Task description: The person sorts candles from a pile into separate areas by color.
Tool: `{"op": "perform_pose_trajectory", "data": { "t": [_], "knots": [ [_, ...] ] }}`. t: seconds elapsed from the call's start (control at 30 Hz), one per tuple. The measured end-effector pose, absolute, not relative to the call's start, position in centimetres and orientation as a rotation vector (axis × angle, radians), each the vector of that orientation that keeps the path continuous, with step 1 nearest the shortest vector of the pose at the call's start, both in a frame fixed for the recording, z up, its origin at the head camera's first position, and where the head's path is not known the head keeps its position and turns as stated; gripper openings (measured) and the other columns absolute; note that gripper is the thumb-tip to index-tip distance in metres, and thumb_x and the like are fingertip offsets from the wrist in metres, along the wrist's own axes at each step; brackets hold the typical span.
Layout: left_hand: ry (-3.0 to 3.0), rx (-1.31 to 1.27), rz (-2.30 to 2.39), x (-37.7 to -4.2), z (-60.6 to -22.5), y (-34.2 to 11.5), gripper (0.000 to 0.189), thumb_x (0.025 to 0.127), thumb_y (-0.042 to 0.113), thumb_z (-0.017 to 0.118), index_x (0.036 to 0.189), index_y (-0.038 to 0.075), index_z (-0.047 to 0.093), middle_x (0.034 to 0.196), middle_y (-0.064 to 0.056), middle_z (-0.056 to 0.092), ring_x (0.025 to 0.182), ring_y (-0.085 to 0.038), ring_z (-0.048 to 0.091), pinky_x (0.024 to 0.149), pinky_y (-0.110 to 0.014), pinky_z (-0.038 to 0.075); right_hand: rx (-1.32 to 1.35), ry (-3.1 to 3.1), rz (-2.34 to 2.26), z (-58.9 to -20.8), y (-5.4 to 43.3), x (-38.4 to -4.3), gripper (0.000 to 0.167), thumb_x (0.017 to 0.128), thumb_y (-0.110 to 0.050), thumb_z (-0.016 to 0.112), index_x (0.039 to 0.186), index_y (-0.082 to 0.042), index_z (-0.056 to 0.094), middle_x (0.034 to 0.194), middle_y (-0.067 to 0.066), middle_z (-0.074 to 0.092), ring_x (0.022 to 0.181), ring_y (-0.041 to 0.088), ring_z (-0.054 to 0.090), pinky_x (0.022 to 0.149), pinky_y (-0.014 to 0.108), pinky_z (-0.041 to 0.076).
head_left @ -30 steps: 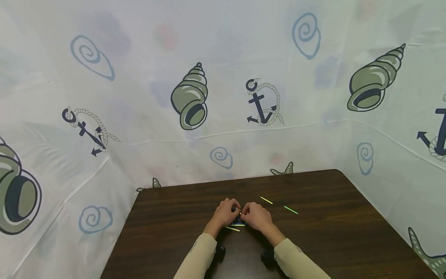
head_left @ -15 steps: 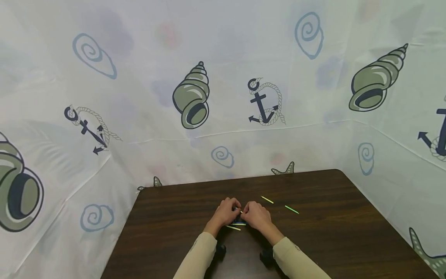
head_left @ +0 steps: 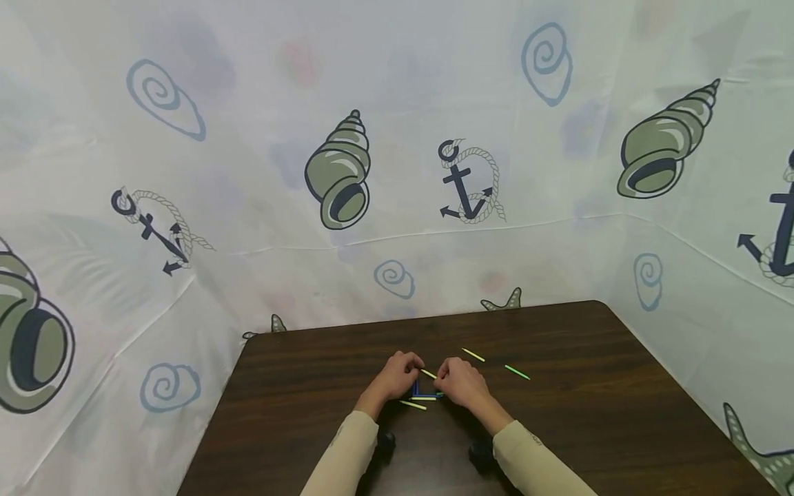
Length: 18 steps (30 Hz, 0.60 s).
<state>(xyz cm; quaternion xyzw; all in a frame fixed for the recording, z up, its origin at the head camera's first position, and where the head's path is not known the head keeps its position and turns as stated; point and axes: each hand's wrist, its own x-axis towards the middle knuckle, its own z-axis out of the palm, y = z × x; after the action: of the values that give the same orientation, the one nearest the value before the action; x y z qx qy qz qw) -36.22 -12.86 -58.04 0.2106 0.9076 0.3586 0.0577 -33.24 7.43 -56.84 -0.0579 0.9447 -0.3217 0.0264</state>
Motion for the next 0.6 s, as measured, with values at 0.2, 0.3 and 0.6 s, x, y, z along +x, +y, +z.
{"op": "perform_pose_trajectory", "data": {
  "t": [0.2, 0.3, 0.6],
  "knots": [
    [2.716, 0.680, 1.112, -35.8, -57.2, -13.2, 0.021, 0.105, 0.010, 0.057, 0.119, 0.004, 0.071, 0.110, -0.012, 0.057, 0.093, -0.020, 0.052, 0.083, -0.037, 0.048, -0.154, 2.884, -1.049, -56.1, 8.6, -33.2, 0.008, 0.094, -0.019, 0.076, 0.087, -0.017, 0.072, 0.081, -0.004, 0.067, 0.065, 0.016, 0.059, 0.059, 0.034, 0.045],
    [2.706, 0.671, 1.117, -35.7, -57.1, -13.2, 0.022, 0.104, 0.010, 0.056, 0.120, 0.005, 0.071, 0.112, -0.013, 0.057, 0.094, -0.021, 0.052, 0.084, -0.039, 0.049, -0.123, 2.892, -1.058, -55.8, 9.3, -33.3, 0.005, 0.093, -0.018, 0.076, 0.090, -0.016, 0.073, 0.083, -0.004, 0.067, 0.068, 0.016, 0.058, 0.060, 0.034, 0.044],
    [2.689, 0.653, 1.117, -35.7, -57.3, -13.2, 0.019, 0.106, 0.013, 0.061, 0.121, 0.005, 0.070, 0.115, -0.014, 0.056, 0.096, -0.021, 0.051, 0.086, -0.042, 0.050, -0.084, 2.931, -1.087, -54.9, 12.6, -34.1, 0.007, 0.095, -0.015, 0.069, 0.098, -0.012, 0.074, 0.084, -0.001, 0.067, 0.066, 0.017, 0.057, 0.059, 0.034, 0.041]
  ]
}}
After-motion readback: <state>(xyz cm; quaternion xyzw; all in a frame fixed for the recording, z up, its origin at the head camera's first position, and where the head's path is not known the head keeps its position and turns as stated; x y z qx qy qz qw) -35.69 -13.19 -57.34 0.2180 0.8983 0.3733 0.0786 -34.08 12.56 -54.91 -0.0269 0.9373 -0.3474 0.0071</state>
